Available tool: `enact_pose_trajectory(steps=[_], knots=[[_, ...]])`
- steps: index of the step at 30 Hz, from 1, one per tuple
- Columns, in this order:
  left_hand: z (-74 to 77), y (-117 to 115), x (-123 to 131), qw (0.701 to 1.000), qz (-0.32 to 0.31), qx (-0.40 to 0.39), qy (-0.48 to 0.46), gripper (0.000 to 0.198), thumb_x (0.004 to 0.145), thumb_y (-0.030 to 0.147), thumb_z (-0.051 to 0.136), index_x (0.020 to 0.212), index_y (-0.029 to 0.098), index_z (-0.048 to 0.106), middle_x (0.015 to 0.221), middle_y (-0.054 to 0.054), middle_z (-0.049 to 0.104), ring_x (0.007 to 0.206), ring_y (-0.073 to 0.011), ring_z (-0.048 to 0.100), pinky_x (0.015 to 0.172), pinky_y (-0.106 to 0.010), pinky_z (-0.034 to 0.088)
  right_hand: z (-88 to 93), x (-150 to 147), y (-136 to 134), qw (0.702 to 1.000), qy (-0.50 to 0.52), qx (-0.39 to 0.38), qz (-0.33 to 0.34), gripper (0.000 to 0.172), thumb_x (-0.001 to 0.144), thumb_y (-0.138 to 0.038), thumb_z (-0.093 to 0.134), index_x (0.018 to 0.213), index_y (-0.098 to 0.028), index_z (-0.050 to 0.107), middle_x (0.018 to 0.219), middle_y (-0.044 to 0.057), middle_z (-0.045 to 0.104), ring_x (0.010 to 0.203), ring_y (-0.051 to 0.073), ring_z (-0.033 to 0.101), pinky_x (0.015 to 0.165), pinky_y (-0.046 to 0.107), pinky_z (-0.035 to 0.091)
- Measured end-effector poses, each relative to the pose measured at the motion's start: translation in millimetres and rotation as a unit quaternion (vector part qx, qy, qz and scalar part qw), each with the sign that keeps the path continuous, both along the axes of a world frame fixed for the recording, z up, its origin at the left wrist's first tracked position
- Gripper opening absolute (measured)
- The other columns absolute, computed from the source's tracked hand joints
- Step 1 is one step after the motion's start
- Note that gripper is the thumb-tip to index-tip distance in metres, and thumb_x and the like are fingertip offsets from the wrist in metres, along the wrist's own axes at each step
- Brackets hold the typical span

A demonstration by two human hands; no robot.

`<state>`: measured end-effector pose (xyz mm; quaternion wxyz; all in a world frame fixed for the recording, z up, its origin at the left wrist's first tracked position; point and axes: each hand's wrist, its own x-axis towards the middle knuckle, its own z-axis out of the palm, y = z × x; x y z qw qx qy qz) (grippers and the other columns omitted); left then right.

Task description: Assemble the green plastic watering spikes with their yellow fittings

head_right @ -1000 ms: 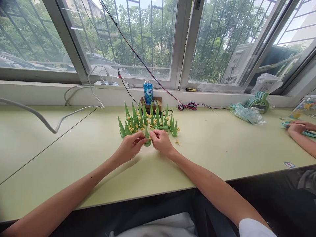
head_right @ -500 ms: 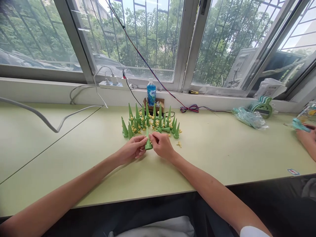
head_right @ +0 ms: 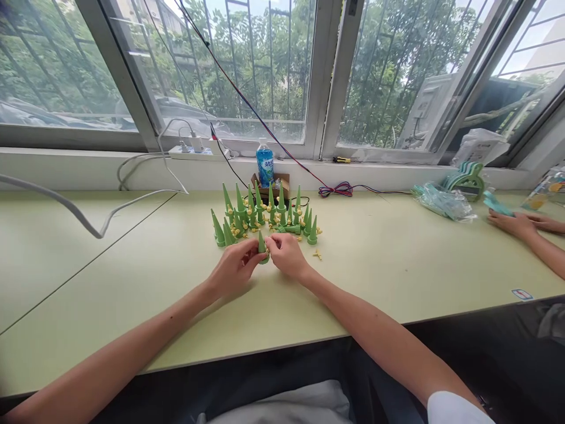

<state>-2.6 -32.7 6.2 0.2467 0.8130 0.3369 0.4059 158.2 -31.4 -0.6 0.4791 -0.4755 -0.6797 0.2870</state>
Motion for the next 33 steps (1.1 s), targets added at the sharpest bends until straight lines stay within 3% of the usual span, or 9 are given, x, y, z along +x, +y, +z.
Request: enact_pose_trajectory(steps=[3, 8, 11, 14, 16, 23, 33], knots=[[-0.7, -1, 2, 0.999, 0.014, 0.029, 0.022, 0.029, 0.088, 0.028, 0.051, 0.064, 0.020, 0.036, 0.060, 0.003, 0.038, 0.056, -0.0106, 0.029, 0.052, -0.025, 0.027, -2.5, 0, 2, 1.000, 0.016, -0.018, 0.013, 0.036, 0.087, -0.035, 0.045, 0.056, -0.021, 0.032, 0.044, -0.005, 0.032, 0.044, 0.009, 0.032, 0.046, 0.025, 0.023], [1.6, -2, 6, 0.998, 0.001, -0.050, -0.042, 0.031, 0.086, 0.034, 0.055, 0.066, 0.020, 0.036, 0.063, 0.003, 0.037, 0.056, -0.0097, 0.033, 0.050, -0.023, 0.030, -2.7, 2, 2, 1.000, 0.009, -0.004, 0.020, 0.039, 0.089, -0.038, 0.045, 0.057, -0.021, 0.032, 0.046, -0.005, 0.031, 0.045, 0.010, 0.031, 0.047, 0.025, 0.022], [3.1, -2, 6, 0.984, -0.022, -0.146, -0.099, 0.036, 0.085, 0.041, 0.059, 0.066, 0.020, 0.037, 0.062, 0.005, 0.035, 0.051, -0.0076, 0.034, 0.045, -0.022, 0.030, -1.8, 3, -1, 1.000, -0.010, 0.027, 0.013, 0.040, 0.091, -0.040, 0.045, 0.058, -0.020, 0.035, 0.049, -0.004, 0.032, 0.048, 0.010, 0.030, 0.048, 0.026, 0.023], [3.9, 0, 4, 0.943, -0.073, -0.288, -0.149, 0.039, 0.081, 0.049, 0.064, 0.069, 0.020, 0.040, 0.061, 0.007, 0.034, 0.043, -0.0053, 0.034, 0.038, -0.021, 0.029, -0.7, 3, -4, 0.996, -0.036, 0.078, 0.001, 0.041, 0.092, -0.041, 0.044, 0.059, -0.020, 0.035, 0.053, -0.004, 0.031, 0.051, 0.011, 0.028, 0.050, 0.027, 0.023], [3.9, 1, 2, 0.918, -0.102, -0.340, -0.175, 0.041, 0.078, 0.050, 0.068, 0.070, 0.019, 0.042, 0.062, 0.007, 0.035, 0.042, -0.0045, 0.035, 0.036, -0.020, 0.030, 0.0, 3, -5, 0.994, -0.050, 0.099, -0.001, 0.041, 0.093, -0.041, 0.044, 0.059, -0.020, 0.035, 0.055, -0.004, 0.031, 0.053, 0.011, 0.028, 0.051, 0.027, 0.023], [5.7, 2, 2, 0.919, -0.095, -0.336, -0.185, 0.037, 0.075, 0.050, 0.071, 0.074, 0.018, 0.052, 0.062, 0.007, 0.038, 0.045, -0.0047, 0.037, 0.037, -0.019, 0.033, 1.8, 2, -4, 0.997, -0.025, 0.078, -0.007, 0.042, 0.093, -0.046, 0.044, 0.061, -0.020, 0.037, 0.053, -0.004, 0.034, 0.051, 0.011, 0.030, 0.050, 0.027, 0.025], [12.7, 3, -1, 0.923, -0.054, -0.326, -0.195, 0.037, 0.076, 0.053, 0.069, 0.080, 0.017, 0.062, 0.063, 0.005, 0.039, 0.050, -0.0055, 0.037, 0.042, -0.019, 0.036, 7.0, 5, -7, 0.998, 0.017, 0.043, 0.050, 0.044, 0.093, -0.058, 0.042, 0.069, -0.021, 0.044, 0.053, -0.004, 0.042, 0.048, 0.010, 0.036, 0.049, 0.025, 0.029]])
